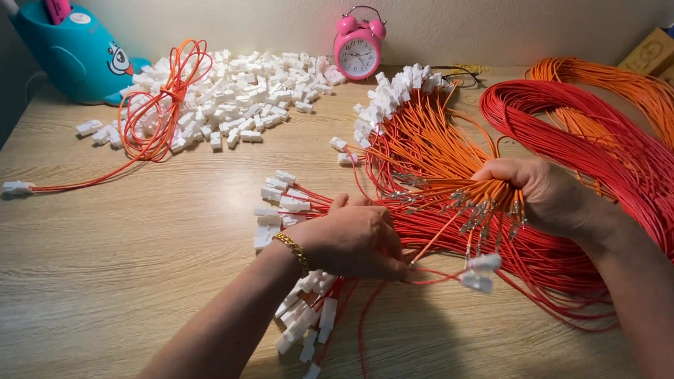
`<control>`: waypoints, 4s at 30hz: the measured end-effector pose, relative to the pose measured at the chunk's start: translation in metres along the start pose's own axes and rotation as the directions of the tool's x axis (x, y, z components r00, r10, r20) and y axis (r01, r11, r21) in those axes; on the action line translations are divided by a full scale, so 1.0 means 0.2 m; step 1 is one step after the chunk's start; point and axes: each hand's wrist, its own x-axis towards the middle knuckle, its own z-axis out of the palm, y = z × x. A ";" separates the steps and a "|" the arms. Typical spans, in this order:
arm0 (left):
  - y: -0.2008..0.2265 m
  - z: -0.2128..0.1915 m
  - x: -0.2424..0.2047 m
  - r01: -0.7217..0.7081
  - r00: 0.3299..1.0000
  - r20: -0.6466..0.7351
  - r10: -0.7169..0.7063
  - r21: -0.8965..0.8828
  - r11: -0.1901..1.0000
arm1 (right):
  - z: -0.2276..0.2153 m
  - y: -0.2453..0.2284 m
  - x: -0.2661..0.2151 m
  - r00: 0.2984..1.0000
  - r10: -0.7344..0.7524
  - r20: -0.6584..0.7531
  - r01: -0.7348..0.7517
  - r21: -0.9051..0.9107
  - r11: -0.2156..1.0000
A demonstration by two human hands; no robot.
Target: The person assembles orange and red wires with white plastic connectors on a wooden table. They repeatedly pick up a wire, insert the stripped end into a connector, and place the finished assembly on the table. The camera remains static in an overhead view throughout the process.
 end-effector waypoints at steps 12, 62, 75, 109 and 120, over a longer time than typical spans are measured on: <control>-0.05 0.04 0.04 -0.155 0.984 -0.109 0.138 -0.161 0.975 | 0.03 -0.09 0.02 1.000 -0.009 0.012 0.009 0.035 0.999; -0.08 0.41 0.44 0.069 0.997 -0.056 -0.048 0.481 0.874 | 0.38 -0.56 -0.11 0.912 -0.407 -0.043 0.401 0.294 0.868; 0.16 0.45 -0.31 -0.479 0.755 -0.340 0.561 0.297 0.826 | 0.41 -0.37 -0.22 0.984 -0.142 0.108 0.045 0.620 0.783; -0.19 0.18 -0.60 -0.147 0.699 -0.672 0.245 0.200 0.969 | 0.43 -0.56 -0.17 0.929 -0.355 0.104 0.321 0.251 0.913; -0.70 -0.03 -0.11 0.203 0.634 -0.716 -0.293 -0.212 0.956 | 0.33 -0.45 0.37 0.993 -0.035 -0.110 0.085 0.488 0.869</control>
